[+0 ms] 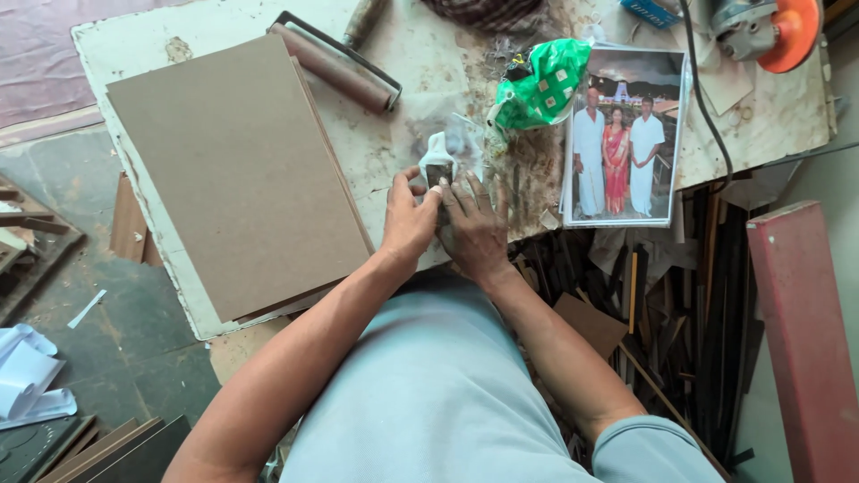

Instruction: Applying glue and mounting a photograph onto a wooden backing board.

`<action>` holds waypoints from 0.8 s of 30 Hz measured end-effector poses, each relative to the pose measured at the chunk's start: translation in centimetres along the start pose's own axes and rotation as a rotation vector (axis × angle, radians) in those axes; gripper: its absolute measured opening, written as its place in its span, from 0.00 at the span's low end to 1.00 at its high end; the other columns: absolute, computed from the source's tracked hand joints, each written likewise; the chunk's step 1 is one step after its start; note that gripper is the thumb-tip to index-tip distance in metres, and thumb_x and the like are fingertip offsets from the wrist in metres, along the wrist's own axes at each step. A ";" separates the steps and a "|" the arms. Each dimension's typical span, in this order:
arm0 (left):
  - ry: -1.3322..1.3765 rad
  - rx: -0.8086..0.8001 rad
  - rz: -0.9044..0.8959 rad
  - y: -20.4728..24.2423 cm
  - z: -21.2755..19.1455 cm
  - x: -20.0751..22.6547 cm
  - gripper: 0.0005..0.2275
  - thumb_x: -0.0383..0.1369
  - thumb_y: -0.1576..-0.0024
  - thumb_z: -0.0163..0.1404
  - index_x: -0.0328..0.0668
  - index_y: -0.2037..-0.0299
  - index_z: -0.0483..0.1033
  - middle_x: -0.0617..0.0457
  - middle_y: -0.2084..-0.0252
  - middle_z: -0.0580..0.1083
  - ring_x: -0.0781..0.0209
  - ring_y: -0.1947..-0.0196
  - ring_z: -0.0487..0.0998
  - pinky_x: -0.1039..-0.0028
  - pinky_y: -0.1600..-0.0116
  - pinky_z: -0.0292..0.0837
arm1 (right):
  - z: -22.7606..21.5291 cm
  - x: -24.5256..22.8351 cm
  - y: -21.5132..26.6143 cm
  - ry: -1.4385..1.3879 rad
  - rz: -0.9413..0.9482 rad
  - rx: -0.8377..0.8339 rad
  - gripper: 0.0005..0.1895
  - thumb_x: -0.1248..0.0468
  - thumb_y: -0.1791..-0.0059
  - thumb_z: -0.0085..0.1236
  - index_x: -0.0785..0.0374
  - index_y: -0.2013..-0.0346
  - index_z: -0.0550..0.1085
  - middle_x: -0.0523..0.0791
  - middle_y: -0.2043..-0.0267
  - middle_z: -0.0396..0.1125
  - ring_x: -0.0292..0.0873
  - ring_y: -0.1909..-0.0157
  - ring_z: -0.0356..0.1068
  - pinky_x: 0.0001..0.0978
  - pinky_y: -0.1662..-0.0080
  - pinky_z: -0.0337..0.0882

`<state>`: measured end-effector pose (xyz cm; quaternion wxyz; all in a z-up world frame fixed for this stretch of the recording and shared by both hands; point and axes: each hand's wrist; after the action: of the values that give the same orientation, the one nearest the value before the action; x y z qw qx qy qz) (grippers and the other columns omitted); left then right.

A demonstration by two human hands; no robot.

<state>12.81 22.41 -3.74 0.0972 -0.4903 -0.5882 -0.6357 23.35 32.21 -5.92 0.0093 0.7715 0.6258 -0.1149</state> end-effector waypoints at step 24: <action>-1.449 -0.165 0.560 -7.4 -3.1 2.9 0.25 0.30 0.37 0.38 0.36 0.28 0.56 0.48 0.25 0.56 0.39 0.29 0.56 0.46 0.29 0.47 | 0.7 3.6 -7.6 -0.062 -0.204 0.095 0.14 0.61 0.44 0.52 0.59 0.47 0.80 0.45 0.48 0.75 0.47 0.47 0.72 0.39 0.45 0.65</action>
<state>4.58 23.22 -5.88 -0.1913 -0.9190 -0.3102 -0.1505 16.59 37.22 -6.27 -0.0198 0.6995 0.6942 -0.1687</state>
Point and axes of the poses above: each hand's wrist, its own y-axis away from the middle knuckle, its own z-axis out of the palm, x = y × z
